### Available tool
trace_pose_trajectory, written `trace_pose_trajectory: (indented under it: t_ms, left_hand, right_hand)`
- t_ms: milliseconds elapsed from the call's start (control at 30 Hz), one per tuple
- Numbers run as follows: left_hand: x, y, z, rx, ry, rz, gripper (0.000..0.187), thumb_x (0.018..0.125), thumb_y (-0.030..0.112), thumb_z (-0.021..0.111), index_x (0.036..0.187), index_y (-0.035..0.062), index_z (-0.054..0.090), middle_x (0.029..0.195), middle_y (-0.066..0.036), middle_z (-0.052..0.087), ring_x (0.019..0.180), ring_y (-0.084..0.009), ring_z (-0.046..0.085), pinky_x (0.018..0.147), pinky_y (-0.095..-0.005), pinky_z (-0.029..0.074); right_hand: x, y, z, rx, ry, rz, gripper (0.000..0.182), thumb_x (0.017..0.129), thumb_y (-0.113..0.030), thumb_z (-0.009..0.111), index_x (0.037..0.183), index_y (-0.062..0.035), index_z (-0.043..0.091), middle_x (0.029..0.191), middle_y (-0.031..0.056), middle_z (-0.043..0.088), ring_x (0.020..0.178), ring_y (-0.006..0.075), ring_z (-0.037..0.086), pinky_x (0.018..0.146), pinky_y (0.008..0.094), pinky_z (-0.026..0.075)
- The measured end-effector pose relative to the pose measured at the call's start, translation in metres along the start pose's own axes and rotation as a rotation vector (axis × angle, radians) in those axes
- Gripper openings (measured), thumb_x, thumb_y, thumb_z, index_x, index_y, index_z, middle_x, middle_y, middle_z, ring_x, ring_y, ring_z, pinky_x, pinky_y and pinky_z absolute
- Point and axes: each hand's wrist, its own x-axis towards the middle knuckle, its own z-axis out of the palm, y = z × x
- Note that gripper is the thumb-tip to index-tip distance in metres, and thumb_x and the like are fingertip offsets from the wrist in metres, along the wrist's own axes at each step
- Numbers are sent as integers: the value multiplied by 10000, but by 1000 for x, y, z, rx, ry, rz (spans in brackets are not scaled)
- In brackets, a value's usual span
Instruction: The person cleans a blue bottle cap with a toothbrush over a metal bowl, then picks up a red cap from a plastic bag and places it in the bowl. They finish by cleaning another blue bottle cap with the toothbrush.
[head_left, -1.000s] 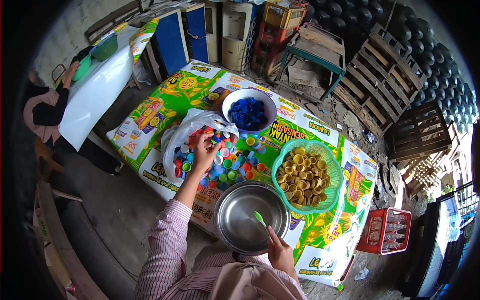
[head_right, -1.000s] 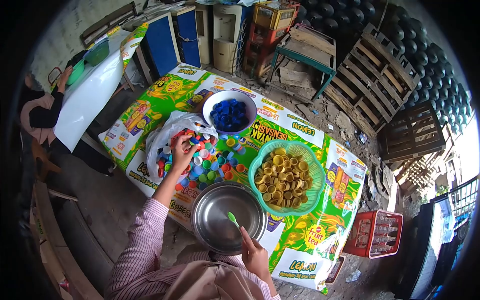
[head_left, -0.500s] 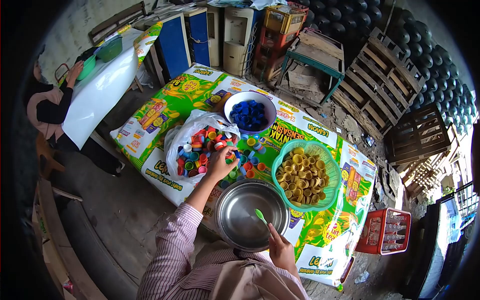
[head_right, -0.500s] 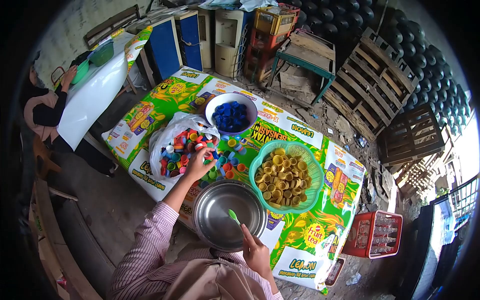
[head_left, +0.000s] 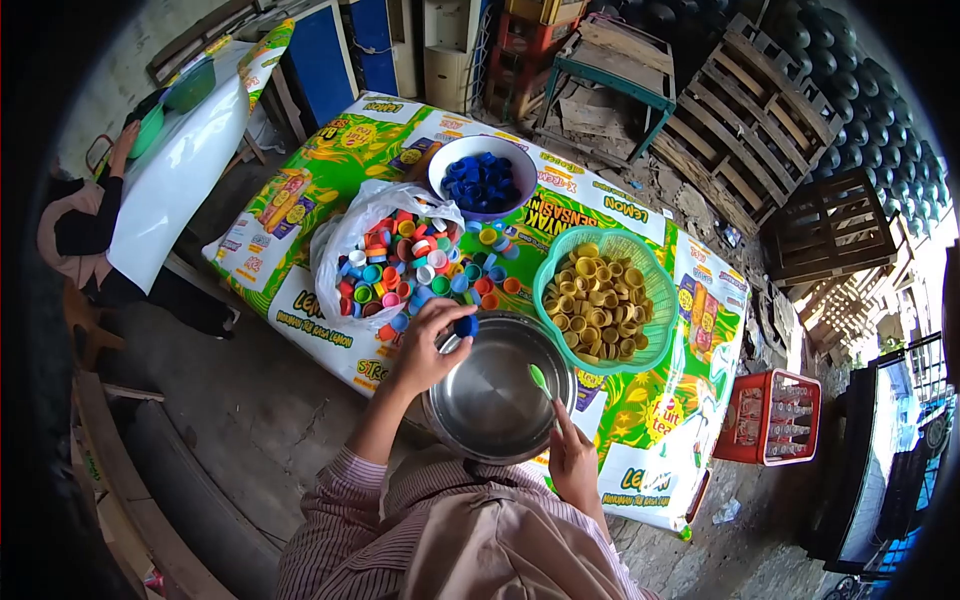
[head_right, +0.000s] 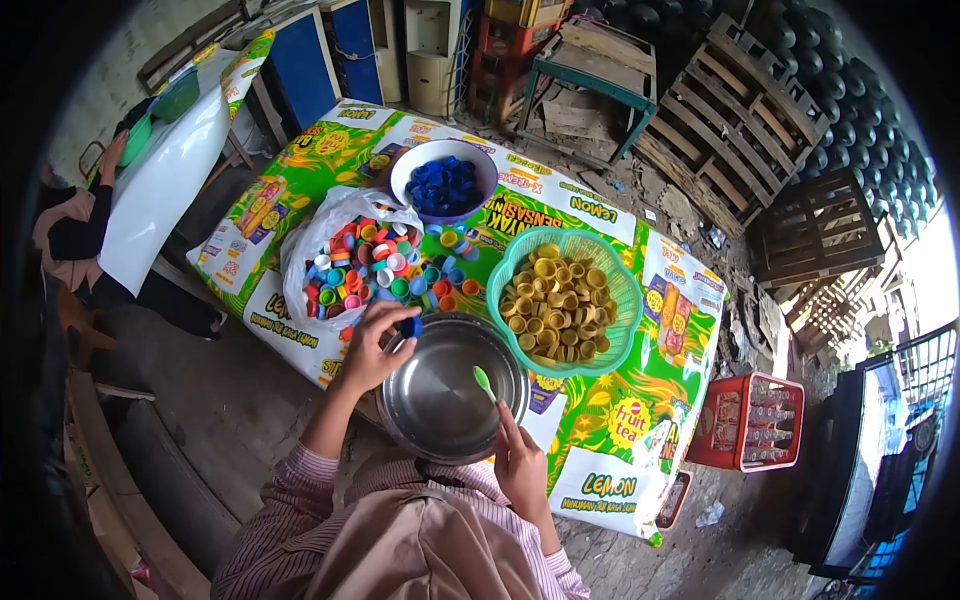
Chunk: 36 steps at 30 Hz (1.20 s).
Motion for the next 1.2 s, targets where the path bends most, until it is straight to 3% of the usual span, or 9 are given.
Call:
trace_pose_trajectory:
  t_ms: [133,167,400,733,833,900,933,1000,1200]
  left_hand:
    - [-44,-2,41,10,-301,-101,731,679,51,675,1338,111,362,962,-119,615,862,-262,613,776,-353,481]
    - [-49,-11,48,52,-405,-138,870,691,58,681,1406,135,193,984,-137,633,888,-305,612,781,-378,481]
    - [-56,-28,72,203,-523,-213,991,699,77,681,1420,147,5,973,-122,643,841,-308,608,771,-391,485]
    - [-58,-31,74,283,-527,-179,981,692,74,673,1423,153,24,946,-112,650,824,-290,616,760,-386,487]
    - [-58,-30,74,231,-497,-204,826,691,73,667,1389,134,230,939,-116,642,835,-298,612,760,-385,487]
    - [-59,-31,73,146,-351,-53,627,670,70,683,1249,91,443,978,-125,618,846,-289,613,766,-359,490]
    - [-59,-31,72,147,-350,-51,627,670,70,683,1249,91,443,978,-125,618,846,-289,613,766,-359,490]
    - [-57,-28,69,-130,-425,-265,440,708,60,688,1115,39,522,1045,-119,588,889,-228,618,785,-308,495]
    - [-60,-21,69,-765,-279,-488,313,828,26,597,1122,-14,498,1068,-75,558,973,-132,573,847,-255,481]
  right_hand:
    - [-1,-1,-2,-8,8,32,503,828,-34,536,1306,-151,430,686,151,569,536,300,562,498,396,432]
    - [-2,0,-1,-9,9,35,503,828,-34,536,1306,-151,430,686,151,569,536,300,562,498,396,432]
    - [-13,-2,-1,-9,-32,85,487,833,-2,510,1303,-100,425,812,220,604,643,340,607,579,377,463]
    - [-19,-5,0,-3,-37,95,493,832,-12,518,1306,-113,425,782,213,596,625,337,598,563,374,458]
    - [-18,-8,-2,1,-42,84,490,833,-14,518,1305,-110,425,785,216,596,624,336,599,564,376,458]
    - [-17,-8,-1,5,-46,82,489,834,-15,517,1305,-108,424,789,218,596,624,336,599,565,377,459]
    - [-17,-6,0,4,-20,54,516,828,-17,525,1316,-141,413,736,186,574,585,328,575,534,386,440]
    - [-17,-3,4,2,8,25,545,822,-19,532,1327,-174,401,683,154,552,546,319,552,503,396,422]
    - [-15,-9,7,89,27,35,520,839,-35,521,1328,-162,396,741,174,584,586,332,573,520,406,432]
